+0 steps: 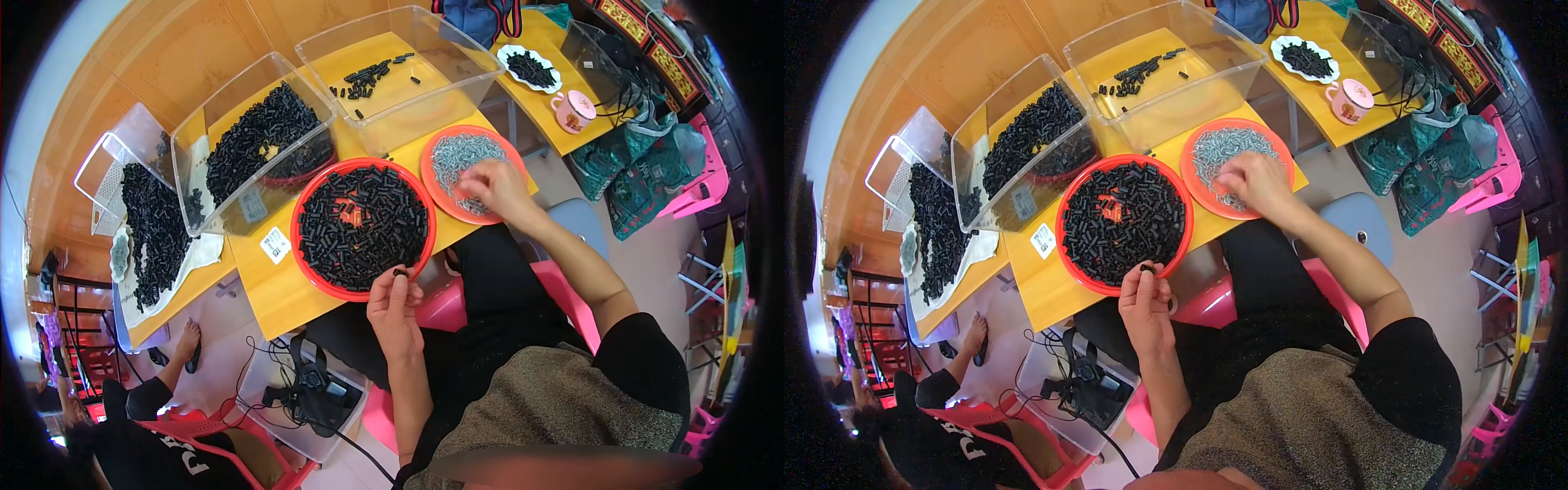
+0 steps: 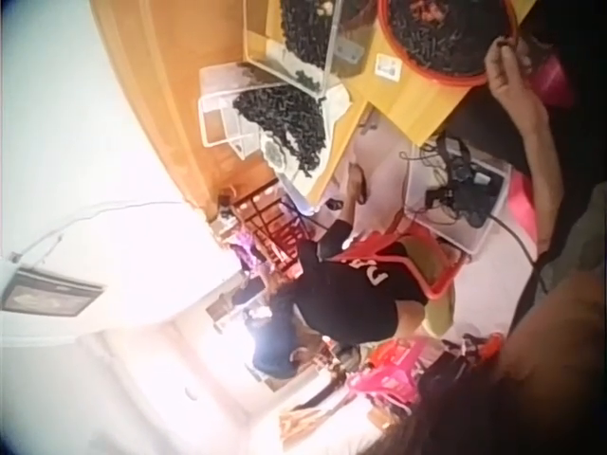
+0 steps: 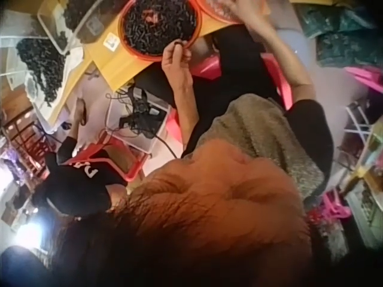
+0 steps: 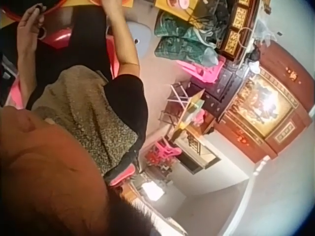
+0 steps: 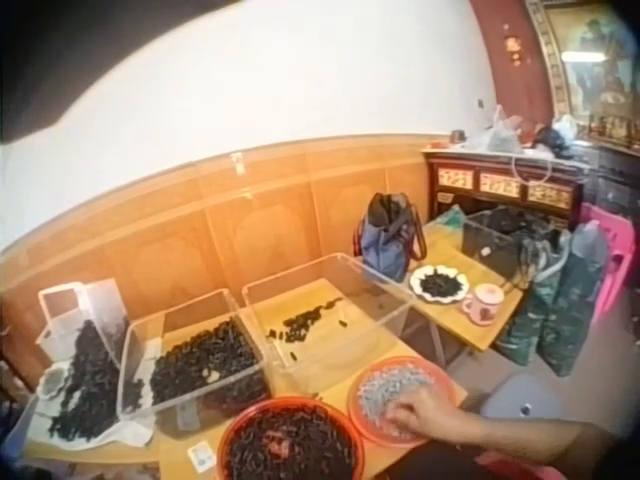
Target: The person assembles small components by picking black plastic parts and metal screws from trays and inserting the screws into the plastic parts by hand.
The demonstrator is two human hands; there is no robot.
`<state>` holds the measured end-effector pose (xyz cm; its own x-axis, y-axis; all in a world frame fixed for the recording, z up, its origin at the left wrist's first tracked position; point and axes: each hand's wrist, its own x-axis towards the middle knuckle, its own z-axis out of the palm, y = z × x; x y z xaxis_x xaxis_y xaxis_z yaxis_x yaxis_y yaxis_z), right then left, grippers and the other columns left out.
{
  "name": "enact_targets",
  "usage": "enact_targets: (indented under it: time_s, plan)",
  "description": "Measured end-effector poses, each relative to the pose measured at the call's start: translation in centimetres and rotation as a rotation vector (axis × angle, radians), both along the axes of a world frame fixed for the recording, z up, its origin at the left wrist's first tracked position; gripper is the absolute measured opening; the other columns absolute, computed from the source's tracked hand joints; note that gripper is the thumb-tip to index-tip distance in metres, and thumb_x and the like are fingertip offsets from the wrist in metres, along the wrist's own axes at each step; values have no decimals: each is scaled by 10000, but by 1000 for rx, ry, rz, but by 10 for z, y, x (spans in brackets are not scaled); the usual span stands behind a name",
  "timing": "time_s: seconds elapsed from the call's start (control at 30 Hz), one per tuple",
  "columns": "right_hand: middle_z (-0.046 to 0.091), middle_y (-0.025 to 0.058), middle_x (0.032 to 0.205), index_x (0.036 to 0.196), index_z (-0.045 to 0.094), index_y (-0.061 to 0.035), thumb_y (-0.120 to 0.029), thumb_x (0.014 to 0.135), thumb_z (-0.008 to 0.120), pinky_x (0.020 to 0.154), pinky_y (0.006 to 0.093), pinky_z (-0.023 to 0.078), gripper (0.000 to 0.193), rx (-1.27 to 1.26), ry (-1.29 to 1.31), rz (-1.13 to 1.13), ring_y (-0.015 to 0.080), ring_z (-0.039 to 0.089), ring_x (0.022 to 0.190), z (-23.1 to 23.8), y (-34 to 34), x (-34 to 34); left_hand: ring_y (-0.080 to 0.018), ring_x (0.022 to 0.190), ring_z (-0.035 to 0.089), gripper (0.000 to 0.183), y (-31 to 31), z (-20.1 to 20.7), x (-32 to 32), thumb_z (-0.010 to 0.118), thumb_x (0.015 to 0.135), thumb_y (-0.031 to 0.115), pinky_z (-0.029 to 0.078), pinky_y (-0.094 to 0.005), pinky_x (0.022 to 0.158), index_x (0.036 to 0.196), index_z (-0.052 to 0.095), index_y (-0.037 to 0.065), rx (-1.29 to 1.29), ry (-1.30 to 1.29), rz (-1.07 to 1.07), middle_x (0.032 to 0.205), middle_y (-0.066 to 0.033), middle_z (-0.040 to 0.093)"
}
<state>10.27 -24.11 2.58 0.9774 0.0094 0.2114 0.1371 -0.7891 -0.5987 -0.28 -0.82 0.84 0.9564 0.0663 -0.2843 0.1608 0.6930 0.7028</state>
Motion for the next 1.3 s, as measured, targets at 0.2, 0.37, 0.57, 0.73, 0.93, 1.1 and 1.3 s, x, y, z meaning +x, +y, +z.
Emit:
enact_targets:
  time_s: [0.2, 0.37, 0.57, 0.73, 0.93, 1.1, 1.3]
  plan:
    - [636, 105, 792, 771, 695, -66, -195, 728, 709, 672, 400, 471, 136, -179, -4, -28, 287, 620, 766, -28, -13, 18, -86, 656, 552, 174, 8, -3, 2, 570, 891, 39, 454, -191, 613, 1058, 603, 1, -87, 36, 34, 939, -91, 655]
    - [628, 125, 773, 796, 677, -44, -170, 751, 682, 649, 401, 480, 134, -307, -122, 68, 298, 621, 726, -30, -15, 19, -101, 697, 569, 247, 11, -6, 4, 564, 894, 38, 468, -196, 636, 1137, 568, -3, -278, 84, 18, 972, -113, 650]
    - [641, 20, 669, 798, 653, -19, -89, 787, 676, 512, 217, 435, 74, 545, 278, 209, 42, 570, 589, 16, 41, -24, -110, 706, 578, 219, 16, -8, 5, 540, 914, 68, 470, -207, 659, 1129, 559, 29, -407, 55, 10, 1008, -126, 646]
    - [663, 50, 735, 855, 625, 6, -29, 794, 674, 593, 213, 487, 86, 800, 496, 375, 66, 623, 673, 44, 92, -51, -101, 713, 577, 197, 17, -7, 4, 539, 924, 107, 458, -211, 645, 1108, 560, 38, -366, 46, 18, 1019, -115, 643]
    - [669, 82, 814, 918, 600, 8, 1, 792, 658, 678, 245, 524, 139, 695, 417, 433, 107, 655, 774, 46, 109, -56, -90, 782, 567, 217, 15, -7, 2, 542, 921, 93, 458, -209, 699, 1129, 557, 33, -293, 27, 27, 1022, -61, 622]
    - [668, 86, 802, 927, 600, 3, -6, 781, 662, 671, 255, 530, 159, 552, 316, 445, 139, 668, 764, 46, 113, -57, -92, 815, 565, 239, 18, -14, 2, 537, 921, 82, 464, -215, 739, 1149, 549, 13, -348, -9, 7, 984, -41, 606]
    - [651, 92, 774, 994, 556, -5, 11, 786, 635, 638, 286, 525, 224, 487, 227, 482, 182, 672, 742, 45, 110, -50, -100, 815, 560, 273, 23, -3, 5, 528, 925, 80, 458, -218, 740, 1184, 530, -6, -280, 43, -7, 961, -47, 601]
